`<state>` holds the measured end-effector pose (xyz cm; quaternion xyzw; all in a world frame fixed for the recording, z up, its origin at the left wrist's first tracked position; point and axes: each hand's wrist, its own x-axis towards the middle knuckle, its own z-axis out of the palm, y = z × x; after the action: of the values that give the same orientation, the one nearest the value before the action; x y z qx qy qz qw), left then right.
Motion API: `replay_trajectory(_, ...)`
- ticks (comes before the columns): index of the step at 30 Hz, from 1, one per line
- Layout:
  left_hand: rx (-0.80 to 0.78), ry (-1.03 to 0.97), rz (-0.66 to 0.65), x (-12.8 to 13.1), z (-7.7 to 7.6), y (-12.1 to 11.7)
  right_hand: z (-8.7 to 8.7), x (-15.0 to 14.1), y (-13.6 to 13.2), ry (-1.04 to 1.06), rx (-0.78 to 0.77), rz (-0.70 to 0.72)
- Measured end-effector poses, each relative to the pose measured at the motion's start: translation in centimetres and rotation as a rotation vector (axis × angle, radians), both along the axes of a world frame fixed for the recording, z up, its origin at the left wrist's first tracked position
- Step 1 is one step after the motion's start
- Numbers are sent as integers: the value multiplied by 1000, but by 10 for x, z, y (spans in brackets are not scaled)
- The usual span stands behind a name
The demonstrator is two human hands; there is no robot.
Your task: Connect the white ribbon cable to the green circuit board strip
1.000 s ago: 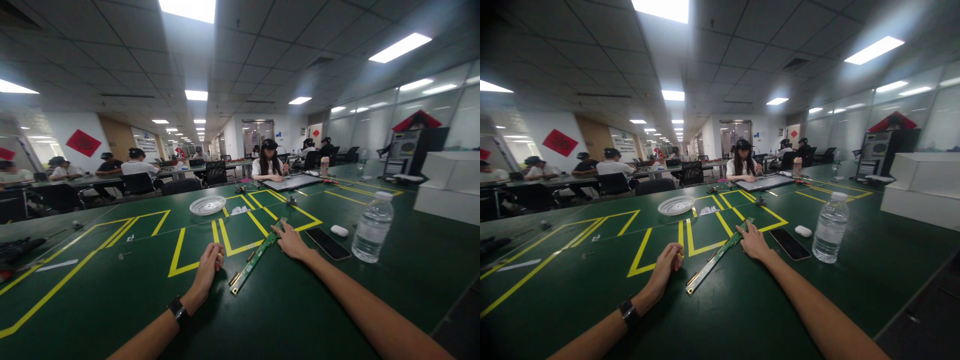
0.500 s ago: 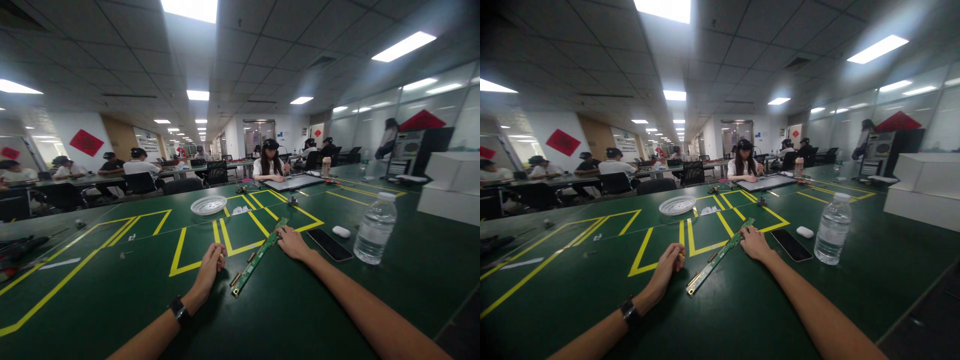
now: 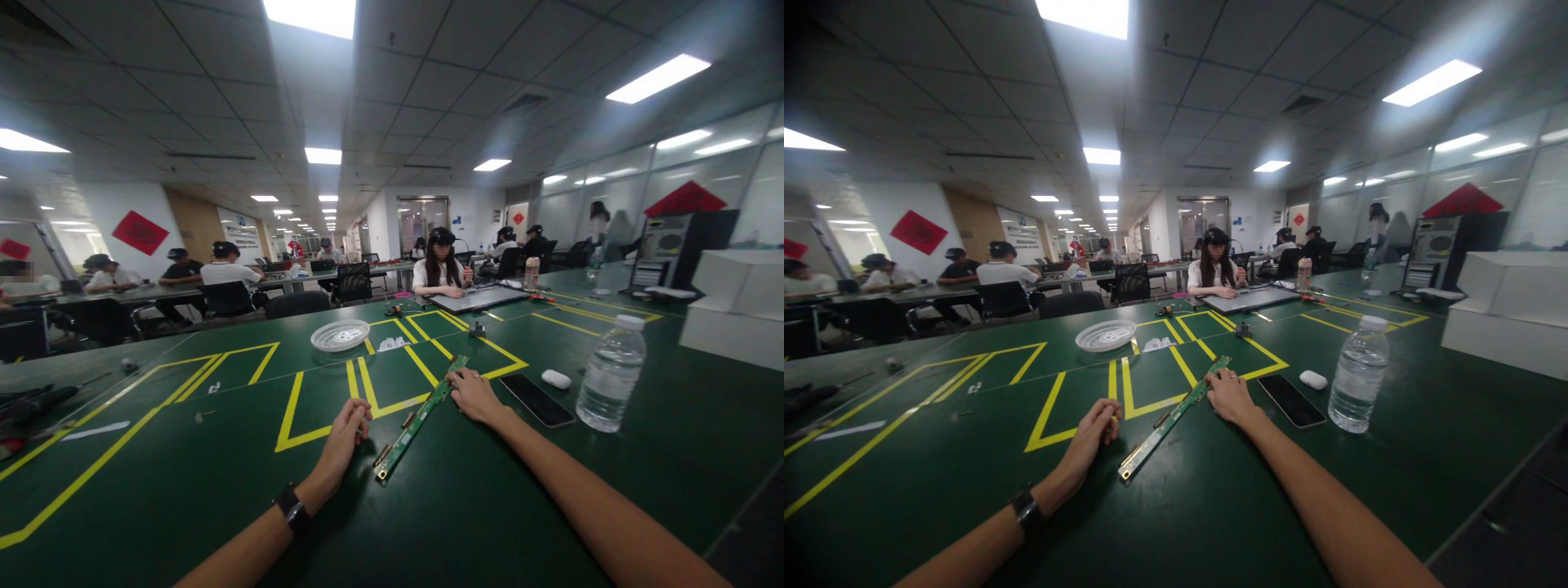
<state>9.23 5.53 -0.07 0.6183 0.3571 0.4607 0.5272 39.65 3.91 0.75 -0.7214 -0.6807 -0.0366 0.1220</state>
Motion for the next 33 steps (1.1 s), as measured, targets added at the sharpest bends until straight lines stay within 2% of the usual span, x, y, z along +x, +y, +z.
replay_trajectory(6,12,6,4,0,-3,2,-3,1,4,-21,-70,2)
replay_trajectory(11,22,33,16,-1,-3,3,-7,1,5,-7,-28,-15)
replay_trajectory(14,40,46,21,-2,-4,4,-3,-2,3,-23,20,-15)
replay_trajectory(16,47,48,25,-2,-5,5,2,-10,-1,-54,71,51)
replay_trajectory(20,49,56,36,-2,-8,7,6,-47,-11,-34,146,314)
replay_trajectory(23,60,50,55,-2,-8,7,3,-80,-20,13,129,501)
replay_trajectory(25,66,45,63,-2,-7,6,3,-94,-24,36,87,576)
replay_trajectory(27,71,49,65,-2,-6,6,6,-99,-25,55,68,582)
replay_trajectory(31,73,62,53,-3,-7,6,15,-97,-27,73,113,469)
replay_trajectory(33,74,65,53,-3,-7,6,15,-96,-27,73,134,473)
